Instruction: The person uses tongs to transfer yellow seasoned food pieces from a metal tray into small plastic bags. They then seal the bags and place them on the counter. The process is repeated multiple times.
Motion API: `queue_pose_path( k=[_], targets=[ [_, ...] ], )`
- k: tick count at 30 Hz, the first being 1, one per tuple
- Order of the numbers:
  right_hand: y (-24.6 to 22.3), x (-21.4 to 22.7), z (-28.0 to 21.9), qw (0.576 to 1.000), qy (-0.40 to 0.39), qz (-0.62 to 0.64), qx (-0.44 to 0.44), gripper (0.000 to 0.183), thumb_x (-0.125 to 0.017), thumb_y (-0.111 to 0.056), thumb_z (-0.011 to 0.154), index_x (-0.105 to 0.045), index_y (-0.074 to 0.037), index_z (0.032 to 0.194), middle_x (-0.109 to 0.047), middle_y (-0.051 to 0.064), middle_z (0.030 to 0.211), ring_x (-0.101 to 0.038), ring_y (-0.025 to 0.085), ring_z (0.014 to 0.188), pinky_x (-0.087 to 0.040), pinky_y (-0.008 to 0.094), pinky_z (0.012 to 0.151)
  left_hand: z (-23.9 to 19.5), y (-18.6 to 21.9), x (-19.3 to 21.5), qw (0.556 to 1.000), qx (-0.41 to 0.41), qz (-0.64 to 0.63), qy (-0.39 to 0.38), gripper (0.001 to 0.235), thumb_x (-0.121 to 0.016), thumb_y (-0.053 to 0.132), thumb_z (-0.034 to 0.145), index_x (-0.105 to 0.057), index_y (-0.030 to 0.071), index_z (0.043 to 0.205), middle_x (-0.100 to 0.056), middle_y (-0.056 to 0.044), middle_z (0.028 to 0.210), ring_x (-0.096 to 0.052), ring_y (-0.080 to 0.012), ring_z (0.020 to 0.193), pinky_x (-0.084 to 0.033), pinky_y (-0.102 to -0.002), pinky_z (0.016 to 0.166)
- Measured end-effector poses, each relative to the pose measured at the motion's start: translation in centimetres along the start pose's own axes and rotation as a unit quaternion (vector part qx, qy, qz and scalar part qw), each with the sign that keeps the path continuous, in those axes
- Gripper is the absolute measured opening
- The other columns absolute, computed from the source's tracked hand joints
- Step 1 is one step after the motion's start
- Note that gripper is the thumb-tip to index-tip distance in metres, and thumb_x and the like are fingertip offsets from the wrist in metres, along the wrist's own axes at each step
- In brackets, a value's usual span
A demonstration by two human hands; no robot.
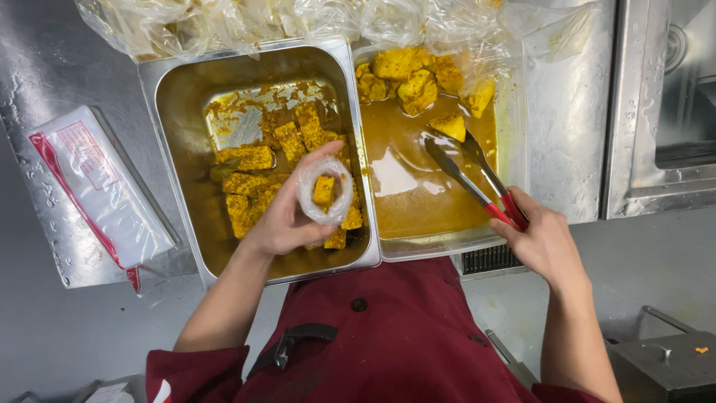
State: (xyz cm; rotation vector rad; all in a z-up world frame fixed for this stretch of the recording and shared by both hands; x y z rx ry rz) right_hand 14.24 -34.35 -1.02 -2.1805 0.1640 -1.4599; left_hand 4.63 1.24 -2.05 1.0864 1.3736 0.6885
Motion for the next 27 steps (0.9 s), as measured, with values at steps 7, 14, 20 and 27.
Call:
queue_pose_path(
  k=[7, 14, 20, 27],
  targets=[
    [-1.9, 0.3, 1.9, 0.994, 0.023, -0.089, 0.058, 0.049, -0.074, -0.020, 0.088, -0.058, -0.004, 0.131, -0.071, 0.020, 0.098, -0.069, 0.044, 0.083, -0.055, 0.050, 0.071, 0.9, 0.0, -0.9, 0.996, 0.000, 0.089, 0.009, 0.100, -0.081, 0.003, 0.081, -0.026, 0.003, 0.164, -0.049, -0.007, 0.146, -0.049, -0.0165, 0.138, -0.040, -0.032, 0.119],
    [-4.1, 2.8, 3.0, 0.950, 0.049, -0.274, 0.141, 0.043, -0.071, -0.026, 0.095, -0.062, -0.013, 0.135, -0.069, 0.010, 0.093, -0.068, 0.035, 0.066, -0.054, 0.043, 0.056, 1.6, 1.6, -0.9, 0.972, -0.030, 0.234, 0.007, 0.087, -0.074, 0.003, 0.075, -0.041, 0.005, 0.156, -0.062, -0.011, 0.135, -0.061, -0.0192, 0.127, -0.046, -0.034, 0.114],
    [-2.7, 4.4, 4.7, 0.946, 0.013, -0.286, 0.150, 0.038, -0.068, -0.030, 0.096, -0.064, -0.014, 0.130, -0.071, 0.010, 0.093, -0.068, 0.036, 0.069, -0.054, 0.044, 0.058, 1.6, 2.3, -0.6, 0.960, -0.034, 0.278, 0.014, 0.084, -0.072, 0.004, 0.072, -0.045, 0.006, 0.152, -0.066, -0.012, 0.132, -0.065, -0.0217, 0.124, -0.049, -0.035, 0.110],
    [3.5, 2.0, 4.8, 0.953, -0.187, 0.086, -0.224, 0.042, -0.070, -0.020, 0.093, -0.070, -0.014, 0.134, -0.060, 0.024, 0.072, -0.049, 0.019, 0.054, -0.042, 0.036, 0.049, 1.4, 2.6, -0.5, 0.938, -0.055, 0.336, 0.063, 0.083, -0.072, 0.006, 0.073, -0.044, 0.005, 0.151, -0.065, -0.017, 0.135, -0.065, -0.0285, 0.127, -0.050, -0.038, 0.110]
  ],
)
Point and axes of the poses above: each hand's wrist, its own z-axis towards the middle knuckle, its own x-axis out of the back of the hand, y = z × x, the point moved 6 cm from there along z, towards the middle knuckle
